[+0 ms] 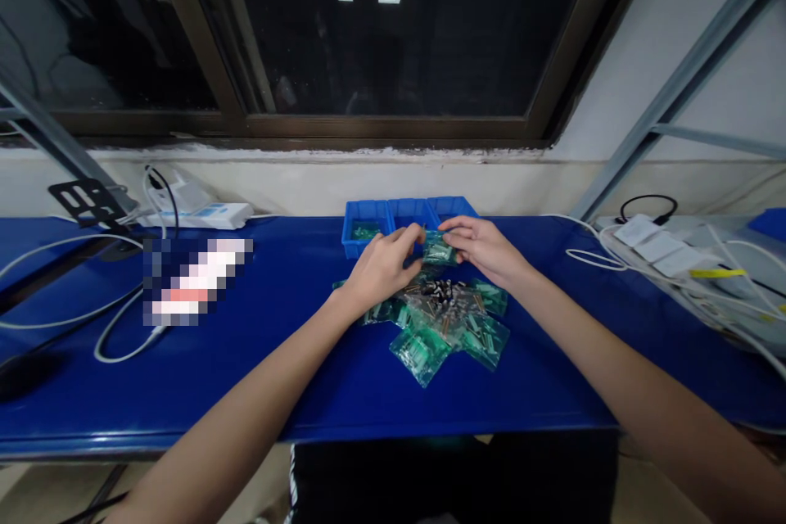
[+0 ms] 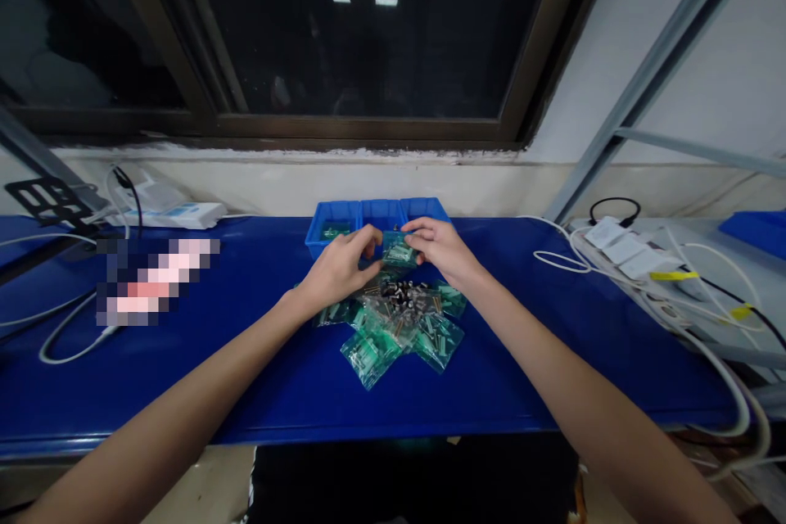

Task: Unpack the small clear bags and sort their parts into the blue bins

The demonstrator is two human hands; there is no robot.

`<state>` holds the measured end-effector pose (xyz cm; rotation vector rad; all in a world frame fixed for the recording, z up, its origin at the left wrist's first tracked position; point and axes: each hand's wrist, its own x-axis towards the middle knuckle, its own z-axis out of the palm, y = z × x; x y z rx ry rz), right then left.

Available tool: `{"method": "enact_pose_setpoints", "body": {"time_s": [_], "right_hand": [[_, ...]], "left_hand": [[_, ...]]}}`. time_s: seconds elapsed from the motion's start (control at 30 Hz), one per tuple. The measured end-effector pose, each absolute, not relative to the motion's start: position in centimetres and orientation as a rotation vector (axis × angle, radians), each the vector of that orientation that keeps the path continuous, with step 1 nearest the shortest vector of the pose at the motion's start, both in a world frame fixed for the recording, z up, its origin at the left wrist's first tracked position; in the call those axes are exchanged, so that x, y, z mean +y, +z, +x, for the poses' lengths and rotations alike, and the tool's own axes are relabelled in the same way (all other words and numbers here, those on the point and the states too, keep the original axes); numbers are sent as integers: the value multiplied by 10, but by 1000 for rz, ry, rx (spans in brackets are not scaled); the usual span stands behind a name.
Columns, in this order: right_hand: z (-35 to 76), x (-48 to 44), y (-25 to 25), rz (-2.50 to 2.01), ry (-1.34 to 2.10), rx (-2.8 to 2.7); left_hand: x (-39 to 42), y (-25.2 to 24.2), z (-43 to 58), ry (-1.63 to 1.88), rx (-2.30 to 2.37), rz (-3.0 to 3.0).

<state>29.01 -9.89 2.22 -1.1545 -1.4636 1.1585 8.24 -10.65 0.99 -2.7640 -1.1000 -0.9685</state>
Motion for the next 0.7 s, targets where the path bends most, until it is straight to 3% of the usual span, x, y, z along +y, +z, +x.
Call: {"method": "enact_pose_setpoints", "body": {"time_s": [0.2, 0.37, 0.7], "right_hand": [[280, -101, 12, -1131, 1273, -1439], [281, -102, 13, -1132, 1296, -1514], [277, -108, 12, -1100, 701, -1883]], "left_hand": [[-107, 12, 80, -948, -979, -2815], [-104, 7, 80, -1130, -1022, -2726], [-97, 7, 83, -1525, -1234, -2674]]}}
